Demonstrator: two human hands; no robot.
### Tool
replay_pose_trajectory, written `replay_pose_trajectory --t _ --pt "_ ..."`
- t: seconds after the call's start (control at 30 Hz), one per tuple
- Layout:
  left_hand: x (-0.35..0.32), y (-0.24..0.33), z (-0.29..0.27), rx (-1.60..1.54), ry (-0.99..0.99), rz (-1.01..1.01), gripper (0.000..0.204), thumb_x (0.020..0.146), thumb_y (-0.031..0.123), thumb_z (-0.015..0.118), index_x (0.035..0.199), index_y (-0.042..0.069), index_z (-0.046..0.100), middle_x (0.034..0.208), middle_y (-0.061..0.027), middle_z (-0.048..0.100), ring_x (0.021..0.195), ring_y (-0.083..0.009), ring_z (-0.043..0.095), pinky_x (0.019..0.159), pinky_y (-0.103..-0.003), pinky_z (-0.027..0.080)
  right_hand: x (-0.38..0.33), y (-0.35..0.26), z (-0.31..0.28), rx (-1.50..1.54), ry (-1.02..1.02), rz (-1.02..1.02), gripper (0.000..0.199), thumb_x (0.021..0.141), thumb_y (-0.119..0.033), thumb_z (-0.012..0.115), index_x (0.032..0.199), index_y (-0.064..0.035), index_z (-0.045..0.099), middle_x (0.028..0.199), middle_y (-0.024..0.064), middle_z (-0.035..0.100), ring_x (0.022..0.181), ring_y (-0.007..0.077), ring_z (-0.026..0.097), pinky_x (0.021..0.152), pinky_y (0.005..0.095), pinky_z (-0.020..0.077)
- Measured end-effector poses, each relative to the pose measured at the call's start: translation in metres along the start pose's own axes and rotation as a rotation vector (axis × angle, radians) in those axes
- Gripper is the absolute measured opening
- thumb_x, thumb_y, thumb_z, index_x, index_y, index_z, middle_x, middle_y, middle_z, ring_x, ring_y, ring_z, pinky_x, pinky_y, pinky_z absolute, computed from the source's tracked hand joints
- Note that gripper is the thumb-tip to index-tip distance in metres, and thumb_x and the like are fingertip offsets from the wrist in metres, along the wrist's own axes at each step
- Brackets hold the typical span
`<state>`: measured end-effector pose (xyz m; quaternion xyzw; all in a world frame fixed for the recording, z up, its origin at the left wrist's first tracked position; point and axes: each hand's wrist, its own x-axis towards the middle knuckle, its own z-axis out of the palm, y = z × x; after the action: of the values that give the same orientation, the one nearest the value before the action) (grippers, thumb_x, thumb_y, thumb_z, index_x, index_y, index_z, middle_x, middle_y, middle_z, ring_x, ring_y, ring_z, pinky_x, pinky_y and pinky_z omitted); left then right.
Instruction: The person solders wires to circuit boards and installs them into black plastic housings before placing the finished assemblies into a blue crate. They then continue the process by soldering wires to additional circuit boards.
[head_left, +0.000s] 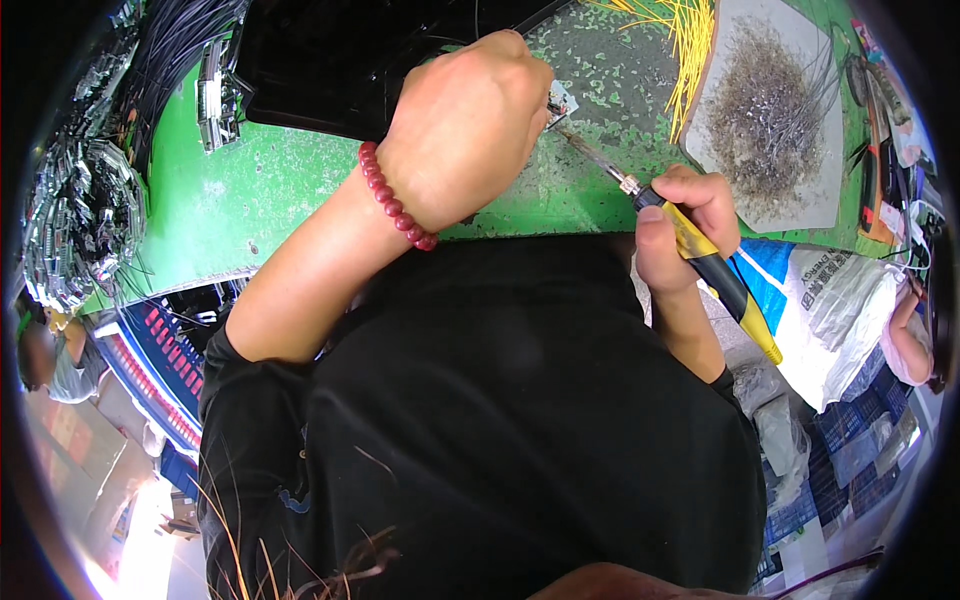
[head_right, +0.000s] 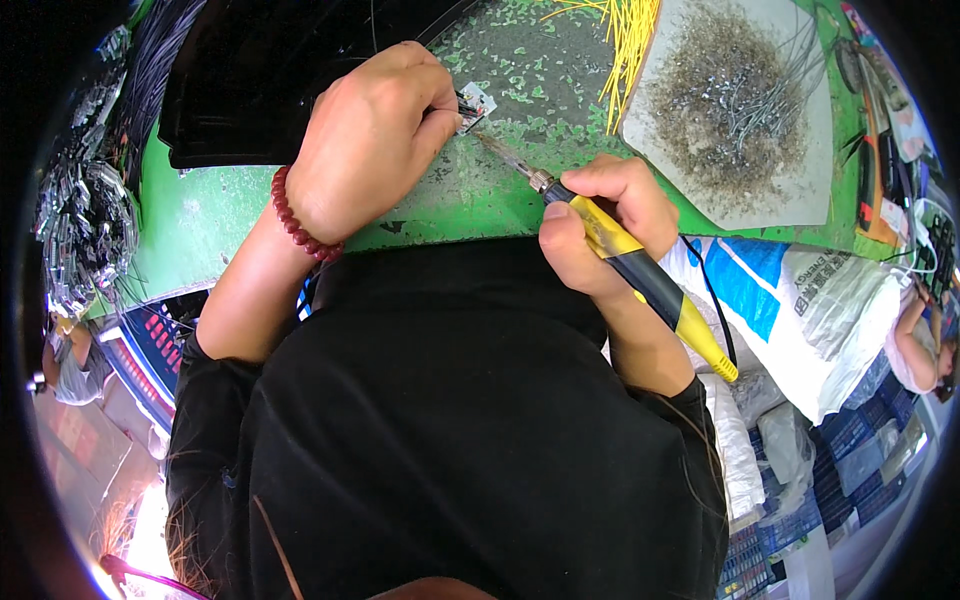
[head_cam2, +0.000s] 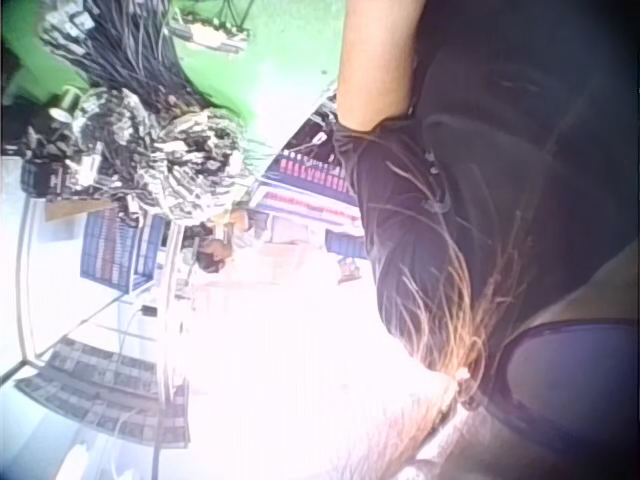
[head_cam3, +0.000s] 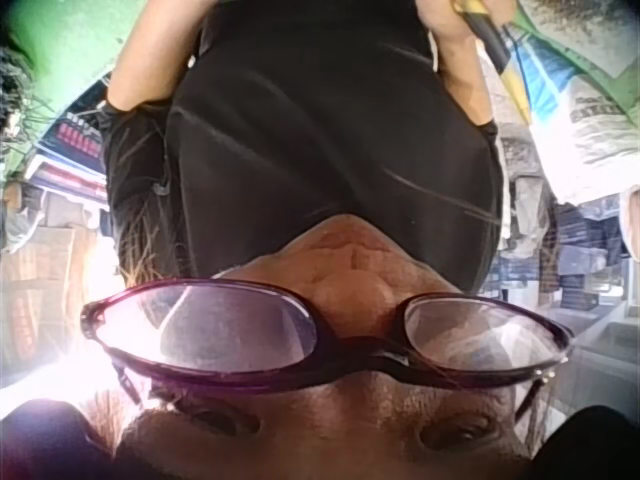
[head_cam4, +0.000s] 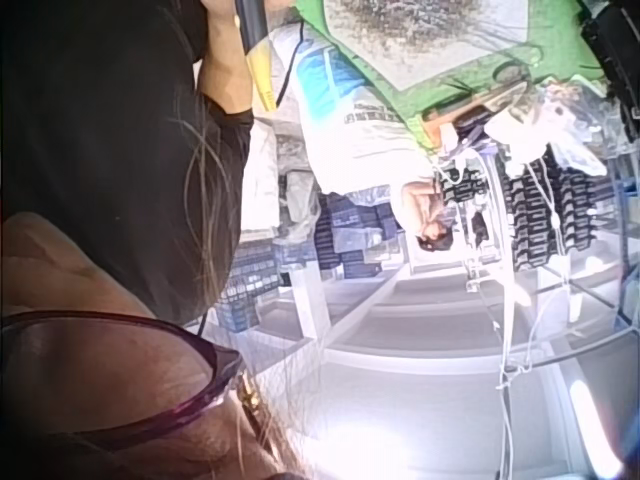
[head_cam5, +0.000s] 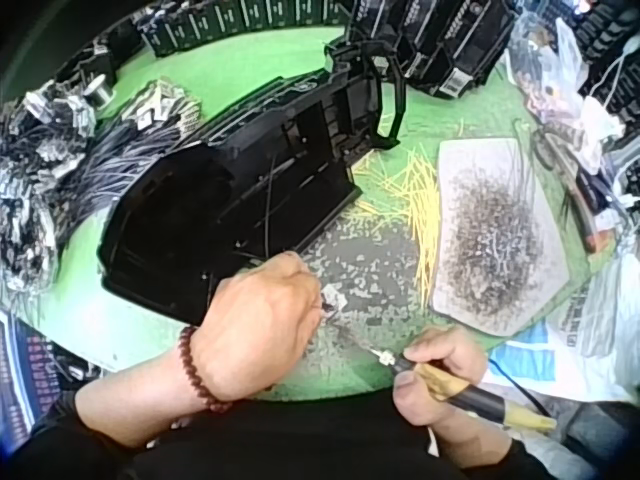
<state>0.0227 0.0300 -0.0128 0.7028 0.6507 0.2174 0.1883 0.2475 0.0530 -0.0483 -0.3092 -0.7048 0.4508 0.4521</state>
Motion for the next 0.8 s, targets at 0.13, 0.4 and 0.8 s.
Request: replay_pose_trajectory --t 0.13,0.4,0.8 --pt "-0.001 0.0 0.0 0.007 0.004 0.007 0.006 0.078 0.007 0.065 0.079 0.001 0.063 0.089 -0.0111 0.062 0.077 -0.0326 0.062 0.066 -0.039 0.051 0.0 0.0 0.001 -0.028 0.009 -0.001 0.021 0.072 -0.007 0.071 0.087 -0.0013 0.057 0.068 0.0055 0.056 0.056 0.0094 0.046 0.052 0.0236 0.0368" --pt "0.0 0.002 0.0 0.015 0.01 0.015 0.005 0.078 0.006 0.065 0.079 0.001 0.062 0.087 -0.0109 0.061 0.075 -0.0328 0.062 0.064 -0.039 0.052 0.002 -0.007 0.0 -0.037 -0.014 0.063 0.02 0.072 -0.006 0.071 0.087 -0.0013 0.058 0.068 0.0042 0.056 0.056 0.008 0.049 0.052 0.0223 0.0382" --pt "0.0 0.001 0.0 0.033 0.005 0.018 0.004 0.078 0.006 0.064 0.079 0.002 0.063 0.087 -0.0104 0.061 0.076 -0.0324 0.063 0.065 -0.039 0.052 0.004 -0.004 0.001 -0.1 -0.04 0.055 0.02 0.072 -0.007 0.072 0.086 -0.0006 0.059 0.069 0.0046 0.057 0.057 0.0087 0.05 0.052 0.0228 0.0394"
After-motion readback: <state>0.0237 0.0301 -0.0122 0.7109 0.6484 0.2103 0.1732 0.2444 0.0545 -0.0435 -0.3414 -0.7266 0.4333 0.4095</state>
